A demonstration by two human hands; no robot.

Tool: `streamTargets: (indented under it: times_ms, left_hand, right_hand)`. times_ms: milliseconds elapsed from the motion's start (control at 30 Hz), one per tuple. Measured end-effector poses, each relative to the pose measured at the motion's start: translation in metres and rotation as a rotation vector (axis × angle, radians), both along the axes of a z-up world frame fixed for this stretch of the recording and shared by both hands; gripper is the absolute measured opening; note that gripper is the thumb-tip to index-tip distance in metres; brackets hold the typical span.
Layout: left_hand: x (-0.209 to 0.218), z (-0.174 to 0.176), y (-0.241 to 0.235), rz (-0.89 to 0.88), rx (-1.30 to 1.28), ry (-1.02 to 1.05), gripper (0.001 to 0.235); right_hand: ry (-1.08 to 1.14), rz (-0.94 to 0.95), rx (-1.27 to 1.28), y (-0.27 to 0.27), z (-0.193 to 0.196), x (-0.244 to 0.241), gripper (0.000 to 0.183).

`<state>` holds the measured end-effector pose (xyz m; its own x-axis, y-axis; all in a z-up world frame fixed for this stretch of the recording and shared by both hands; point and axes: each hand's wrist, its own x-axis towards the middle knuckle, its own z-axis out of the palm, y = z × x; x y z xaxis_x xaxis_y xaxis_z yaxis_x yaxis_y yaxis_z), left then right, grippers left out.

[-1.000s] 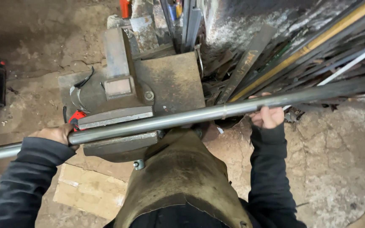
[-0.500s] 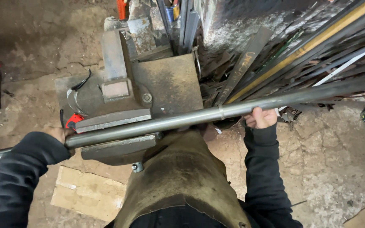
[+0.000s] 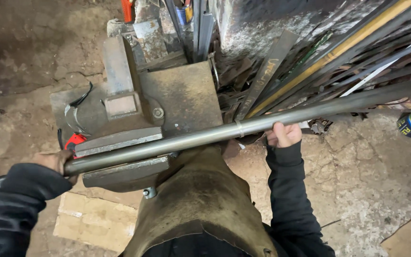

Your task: The person places a long metal rod across a bench vise and measures it with a tape measure. They mark the rod with a scribe at the measured point, reposition the rod in the vise, and repeat measuring and marking at other points along the rod.

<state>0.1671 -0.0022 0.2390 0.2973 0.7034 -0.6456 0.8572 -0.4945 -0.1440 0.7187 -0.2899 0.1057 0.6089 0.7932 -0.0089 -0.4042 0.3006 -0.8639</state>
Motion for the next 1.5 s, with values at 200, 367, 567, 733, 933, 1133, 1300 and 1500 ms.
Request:
streamTargets:
  times_ms: [200,367,567,733,933,1133,1300,1500]
  left_hand:
    - [0.007,-0.003,-0.004,0.032,0.062,0.046,0.043]
    - [0.010,-0.003,0.004,0.065,0.007,0.051,0.047]
    - [0.010,-0.016,0.030,0.082,-0.308,0.080,0.050]
    - [-0.017,-0.055,0.043,0.006,-0.429,0.044,0.056]
    - [-0.010,-0.020,0.040,-0.063,-0.454,-0.053,0.050]
    - [-0.059,-0.094,0.078,-0.228,-0.202,-0.419,0.071]
    - [-0.122,-0.158,0.072,-0.174,-0.058,-0.349,0.071]
    - [-0.156,-0.202,0.049,-0.063,0.097,-0.219,0.068]
  right_hand:
    - [-0.082,-0.089,-0.111,0.003,0.002,-0.005,0.033]
    - [-0.151,-0.068,-0.232,0.000,0.007,0.002,0.033]
    - [0.060,-0.064,-0.322,0.016,0.060,-0.016,0.033]
    - [-0.142,-0.108,-0.275,-0.001,0.017,-0.004,0.038]
    - [-0.163,-0.120,-0.122,0.008,0.036,-0.018,0.036]
    - [-0.293,-0.269,-0.463,-0.001,-0.003,0.002,0.029]
    - [-0.161,-0.231,-0.300,0.019,0.024,-0.003,0.028]
    - [-0.148,-0.257,-0.208,0.014,0.025,-0.012,0.030]
